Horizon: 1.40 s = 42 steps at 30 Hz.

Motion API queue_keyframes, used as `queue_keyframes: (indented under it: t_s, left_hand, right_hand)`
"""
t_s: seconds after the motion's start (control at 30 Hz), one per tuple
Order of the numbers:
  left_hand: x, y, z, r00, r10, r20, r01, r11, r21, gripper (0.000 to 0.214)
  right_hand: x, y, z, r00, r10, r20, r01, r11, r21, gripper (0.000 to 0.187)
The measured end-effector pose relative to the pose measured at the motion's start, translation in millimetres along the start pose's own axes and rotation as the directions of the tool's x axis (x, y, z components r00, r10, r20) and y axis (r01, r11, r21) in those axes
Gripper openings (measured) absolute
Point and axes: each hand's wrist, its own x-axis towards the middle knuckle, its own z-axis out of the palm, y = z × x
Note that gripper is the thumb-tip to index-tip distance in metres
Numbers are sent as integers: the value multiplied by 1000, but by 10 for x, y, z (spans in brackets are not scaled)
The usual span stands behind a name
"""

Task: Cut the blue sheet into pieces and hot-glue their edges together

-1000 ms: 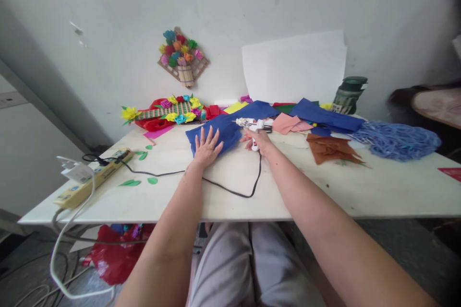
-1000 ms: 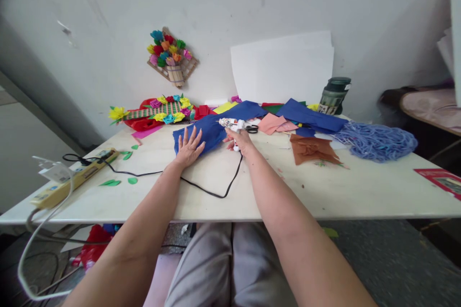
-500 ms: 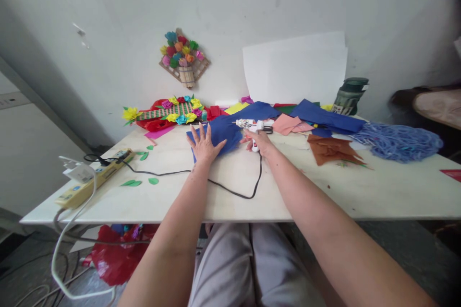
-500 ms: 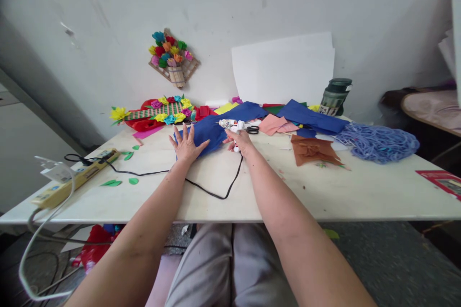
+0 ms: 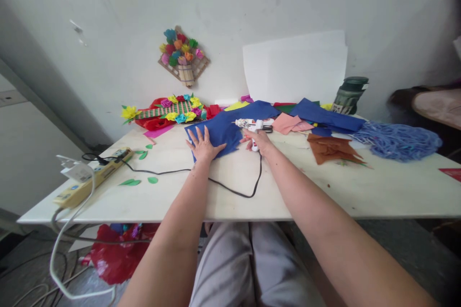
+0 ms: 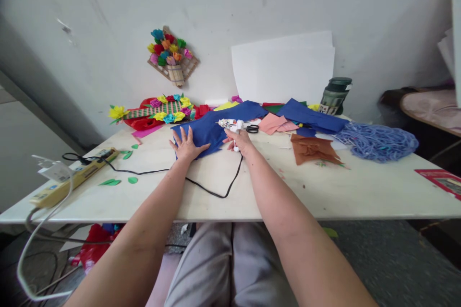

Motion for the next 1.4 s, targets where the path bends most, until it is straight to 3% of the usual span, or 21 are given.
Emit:
queue_keyframes:
  t_s: [0.33,0.53,0.67,0.77,0.83,1.13,1.4]
  left_hand:
    - [-39,25,-7,999,0,-42,1,1000,4,100]
    - [-39,31,-20,991,79,-111,-84,995,-46,73]
    - [-94,17,-89,936,320,-145,-325,946,-12,51]
    - [-136,-16,-125,867,494,-73,-494,869,18,42]
    - [-145,-42,-127,841,539,-42,-539,842,12,40]
    - [-133,-68,-68,831,556,36,-556,831,12,38]
    - [-136,-62,-29,862,506,38,-505,863,-19,39]
  right_hand:
    - [7,25,-6,1000,4,-2,-4,1000,12,22]
    - [28,42,-24,1000,-3,2,3,1000,13,24]
    - [22,35,-35,1000,5,0,-5,1000,20,25]
    - [12,28,-42,1000,2,-10,-2,1000,24,26]
    - [8,26,-47,1000,-1,-14,1,1000,29,27]
    - [17,40,-65,1000,-9,-13,9,999,47,26]
    - [5,28,-63,1000,0,-13,1,999,37,26]
